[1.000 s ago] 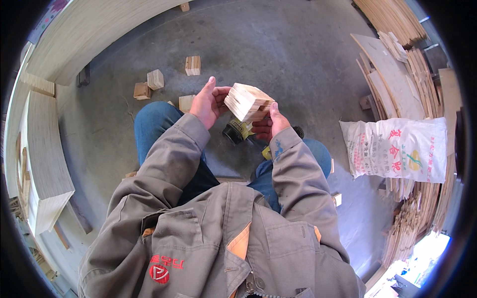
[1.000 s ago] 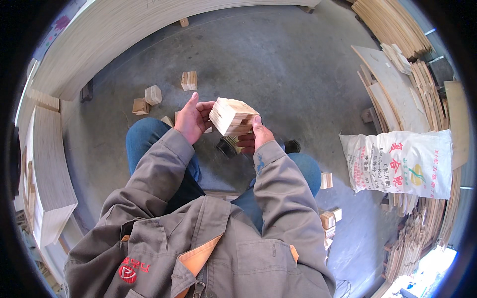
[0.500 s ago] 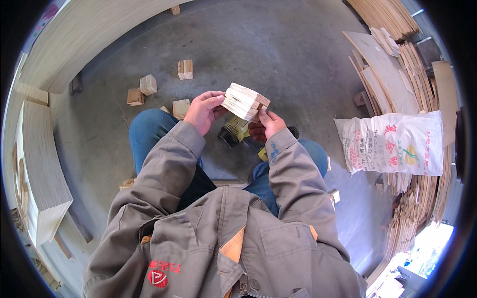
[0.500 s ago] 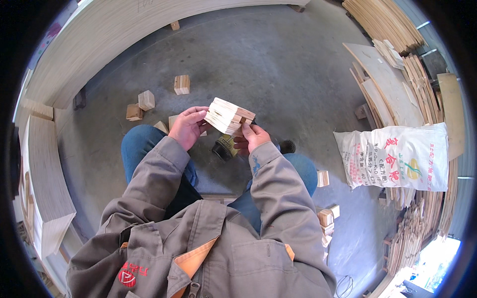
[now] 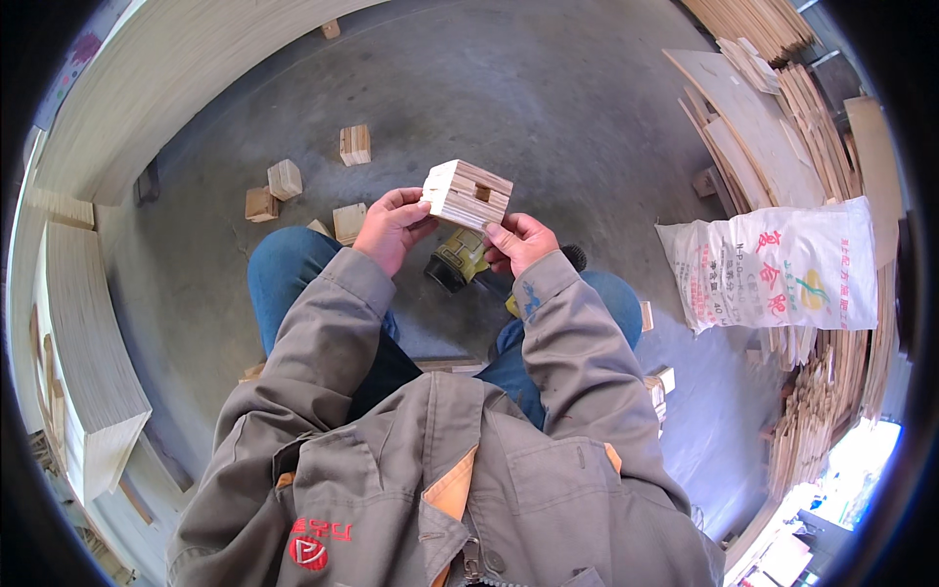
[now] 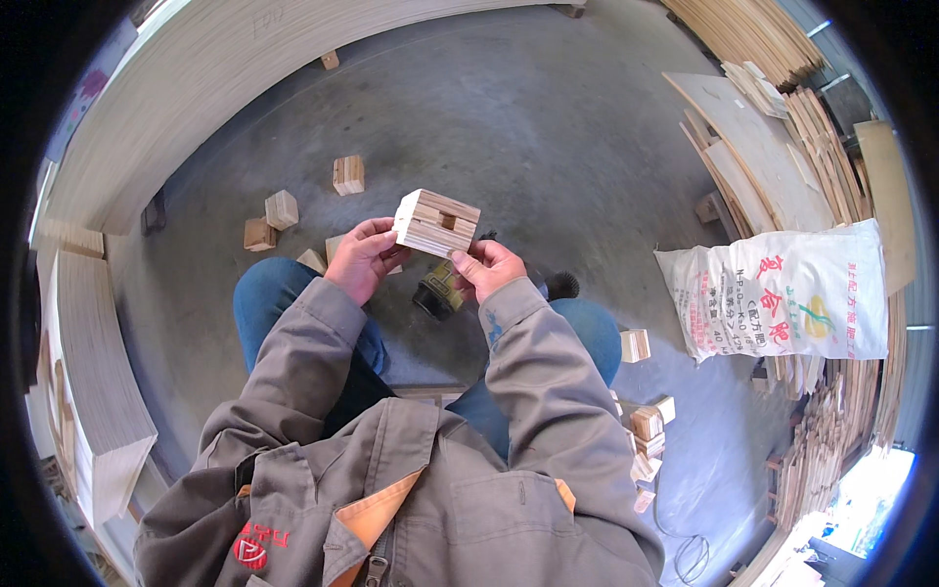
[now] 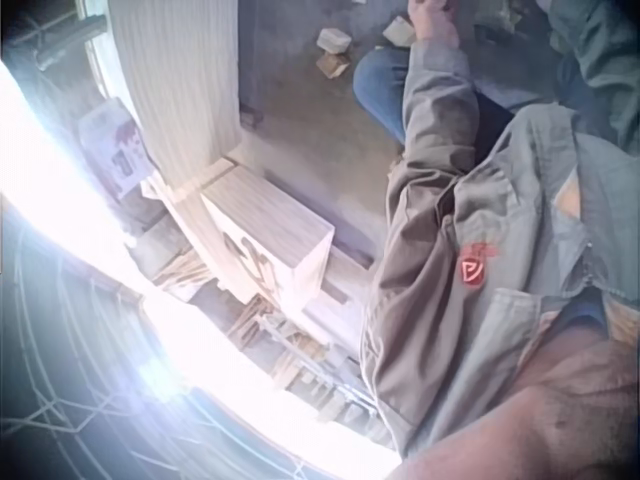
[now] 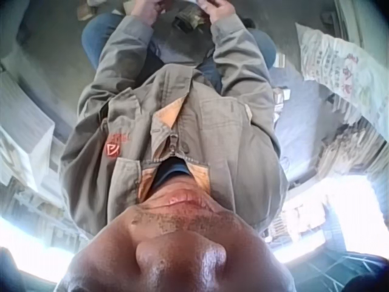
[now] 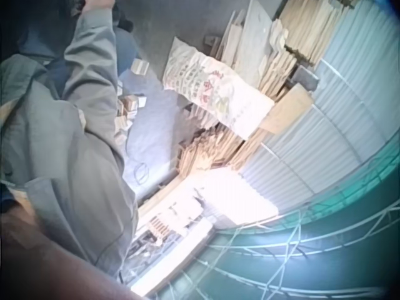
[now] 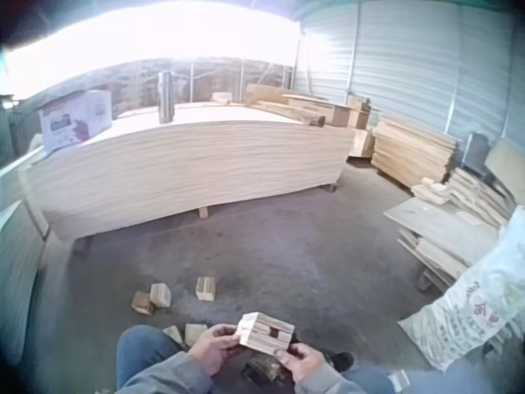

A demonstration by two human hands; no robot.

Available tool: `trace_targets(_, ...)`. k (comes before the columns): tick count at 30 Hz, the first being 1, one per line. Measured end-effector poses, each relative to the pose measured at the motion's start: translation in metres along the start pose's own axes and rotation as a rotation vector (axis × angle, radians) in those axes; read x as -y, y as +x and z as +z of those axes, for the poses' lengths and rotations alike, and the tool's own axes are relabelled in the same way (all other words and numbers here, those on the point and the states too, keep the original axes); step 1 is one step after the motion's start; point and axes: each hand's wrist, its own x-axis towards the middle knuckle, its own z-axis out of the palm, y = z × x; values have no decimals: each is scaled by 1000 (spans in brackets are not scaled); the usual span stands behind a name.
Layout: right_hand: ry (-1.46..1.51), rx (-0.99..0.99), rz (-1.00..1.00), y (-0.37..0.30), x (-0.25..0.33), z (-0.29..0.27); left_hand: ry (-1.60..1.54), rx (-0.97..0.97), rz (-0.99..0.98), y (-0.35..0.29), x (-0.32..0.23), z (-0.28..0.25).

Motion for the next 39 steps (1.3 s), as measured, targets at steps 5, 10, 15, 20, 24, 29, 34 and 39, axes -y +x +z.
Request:
trace_targets(5, 15, -2, -75, -1, 2, -3, 9, 33, -24, 0, 1, 3)
trace_targets(10, 11, 3, -107, -3, 1, -5, -23, 28, -71, 1, 6, 2)
trace_targets(15, 10, 31, -109, -2, 3, -6, -76, 59, -59, 3, 8, 2)
trace_targets(20, 66, 45, -96, -8, 12, -4, -72, 38, -44, -2, 4, 11)
trace_targets(24, 83, 69, -119, -8, 11, -4, -70, 19, -53, 1, 5, 9)
trace_targets(29, 89, 70, -128, -6, 7, -4, -56, 0, -63, 2, 6, 8)
trace_targets(34, 69, 30, -109, -7, 9, 0, -20, -30, -80, -1, 1, 12)
trace_targets(39, 53, 20, -112, -4, 6, -1, -31, 18, -65, -1, 1, 9)
